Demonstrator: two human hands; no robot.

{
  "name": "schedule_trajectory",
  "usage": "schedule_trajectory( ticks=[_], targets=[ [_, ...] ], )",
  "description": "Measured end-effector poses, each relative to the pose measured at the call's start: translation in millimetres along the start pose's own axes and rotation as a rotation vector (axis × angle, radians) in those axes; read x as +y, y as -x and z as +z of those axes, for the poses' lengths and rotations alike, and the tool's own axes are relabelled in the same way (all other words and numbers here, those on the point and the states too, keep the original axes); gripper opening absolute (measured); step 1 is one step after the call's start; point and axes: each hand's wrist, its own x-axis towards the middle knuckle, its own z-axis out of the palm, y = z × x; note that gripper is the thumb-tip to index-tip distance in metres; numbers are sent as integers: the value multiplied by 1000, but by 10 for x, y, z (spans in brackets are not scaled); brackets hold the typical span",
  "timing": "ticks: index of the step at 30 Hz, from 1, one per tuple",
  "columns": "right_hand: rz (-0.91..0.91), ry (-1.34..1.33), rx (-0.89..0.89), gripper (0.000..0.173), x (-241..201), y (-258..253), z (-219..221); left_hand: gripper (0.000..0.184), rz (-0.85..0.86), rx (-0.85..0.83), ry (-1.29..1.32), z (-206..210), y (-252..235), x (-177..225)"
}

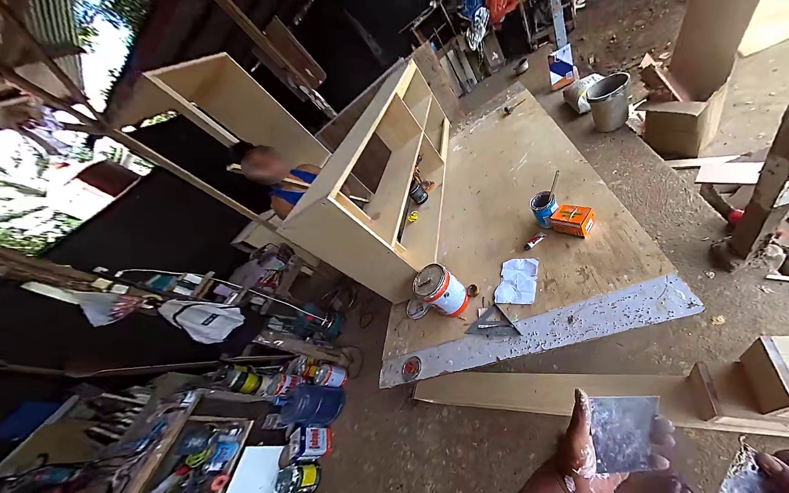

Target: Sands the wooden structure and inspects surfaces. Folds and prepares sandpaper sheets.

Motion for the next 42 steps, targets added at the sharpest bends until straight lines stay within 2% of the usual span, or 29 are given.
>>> schedule_trajectory(
  ticks=[4,8,11,15,22,25,27,30,33,37,42],
  targets=[
    [-17,-5,-25,26,-70,-59,2,107,65,-27,-4,3,78,-14],
    [-35,-24,-44,16,-223,-130,-12,107,109,-39,60,12,139,-28],
    [-99,-38,-67,10,-409,-259,-4,105,181,-78,98,78,116,84],
    [-148,-24,-94,10,-548,-374,36,104,246,-101,130,87,130,170],
    [-138,-36,-75,9,-570,-407,87,108,207,-112,174,90,166,201],
    [-198,-38,-8,12,-556,-515,100,108,212,-72,145,171,109,337],
    [-266,6,32,16,-681,-547,67,109,210,-28,111,286,76,428],
    [-397,79,32,19,-979,-515,-18,112,205,-83,83,388,-6,465],
    [-486,223,78,21,-1179,-499,-21,108,225,-80,57,488,-69,471],
    [-406,456,132,23,-1298,-479,58,102,291,87,-26,587,-70,380],
    [-355,585,113,27,-1269,-515,132,110,283,195,-162,651,-44,241]
  ],
)
